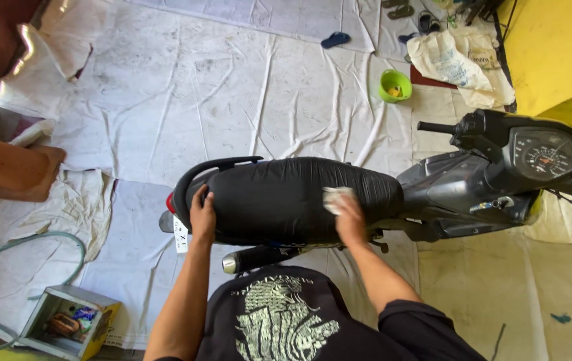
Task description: The person wipes the black seat of a scooter using a white cloth. They hold the seat with their left hand while scrubbing the surface with their right hand, moving from the rear to the front of the seat.
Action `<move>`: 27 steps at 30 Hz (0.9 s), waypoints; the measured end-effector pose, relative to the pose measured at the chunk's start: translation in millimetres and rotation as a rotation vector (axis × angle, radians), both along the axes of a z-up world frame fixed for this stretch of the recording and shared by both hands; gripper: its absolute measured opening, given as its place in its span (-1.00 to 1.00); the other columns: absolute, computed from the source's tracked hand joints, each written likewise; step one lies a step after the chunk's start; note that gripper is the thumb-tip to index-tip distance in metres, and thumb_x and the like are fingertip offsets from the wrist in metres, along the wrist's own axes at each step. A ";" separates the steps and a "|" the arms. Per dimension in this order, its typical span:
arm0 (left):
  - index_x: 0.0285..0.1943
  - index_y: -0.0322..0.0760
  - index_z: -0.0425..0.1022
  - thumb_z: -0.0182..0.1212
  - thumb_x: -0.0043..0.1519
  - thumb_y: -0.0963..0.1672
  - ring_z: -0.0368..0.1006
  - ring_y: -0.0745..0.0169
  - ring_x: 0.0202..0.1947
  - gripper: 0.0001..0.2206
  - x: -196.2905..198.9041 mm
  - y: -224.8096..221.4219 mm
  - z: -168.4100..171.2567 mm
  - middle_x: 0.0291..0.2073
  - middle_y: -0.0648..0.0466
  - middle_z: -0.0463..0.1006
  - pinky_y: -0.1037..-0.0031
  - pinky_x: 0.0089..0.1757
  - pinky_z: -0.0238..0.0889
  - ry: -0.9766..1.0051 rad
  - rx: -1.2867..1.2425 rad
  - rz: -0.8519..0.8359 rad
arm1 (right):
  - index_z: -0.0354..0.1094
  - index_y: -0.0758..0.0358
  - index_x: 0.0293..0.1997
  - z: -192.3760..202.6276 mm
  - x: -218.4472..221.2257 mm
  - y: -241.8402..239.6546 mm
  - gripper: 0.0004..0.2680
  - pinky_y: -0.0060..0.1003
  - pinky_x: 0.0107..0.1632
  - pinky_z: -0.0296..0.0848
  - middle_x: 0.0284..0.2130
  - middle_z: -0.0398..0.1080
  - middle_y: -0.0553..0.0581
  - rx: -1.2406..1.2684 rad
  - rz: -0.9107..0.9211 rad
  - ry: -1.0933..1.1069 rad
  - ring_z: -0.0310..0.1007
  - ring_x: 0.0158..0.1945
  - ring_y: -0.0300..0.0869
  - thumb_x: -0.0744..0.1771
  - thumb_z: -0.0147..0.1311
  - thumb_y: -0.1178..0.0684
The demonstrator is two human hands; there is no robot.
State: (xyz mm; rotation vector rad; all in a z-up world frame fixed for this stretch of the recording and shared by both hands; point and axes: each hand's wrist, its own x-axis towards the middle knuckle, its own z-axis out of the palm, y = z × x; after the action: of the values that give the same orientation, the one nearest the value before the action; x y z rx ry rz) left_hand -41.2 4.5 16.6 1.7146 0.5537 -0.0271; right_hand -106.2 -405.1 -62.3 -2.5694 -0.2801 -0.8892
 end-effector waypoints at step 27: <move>0.63 -0.05 0.00 -0.17 0.34 0.23 -0.59 -0.34 0.58 -0.28 -32.1 -148.9 -57.7 0.62 -0.21 -0.34 -0.24 0.38 -0.67 0.139 0.940 0.098 | 0.52 0.21 -0.21 73.6 17.0 126.2 -0.90 -0.05 0.42 0.21 -0.11 0.52 0.10 -0.191 1.039 0.018 0.43 0.14 0.00 0.30 0.06 0.16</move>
State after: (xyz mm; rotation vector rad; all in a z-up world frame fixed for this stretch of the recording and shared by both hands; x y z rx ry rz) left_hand -73.3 -144.3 -41.1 2.6050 0.8280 0.2185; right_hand -89.1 -278.9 11.3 -2.0869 -1.5524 -0.4297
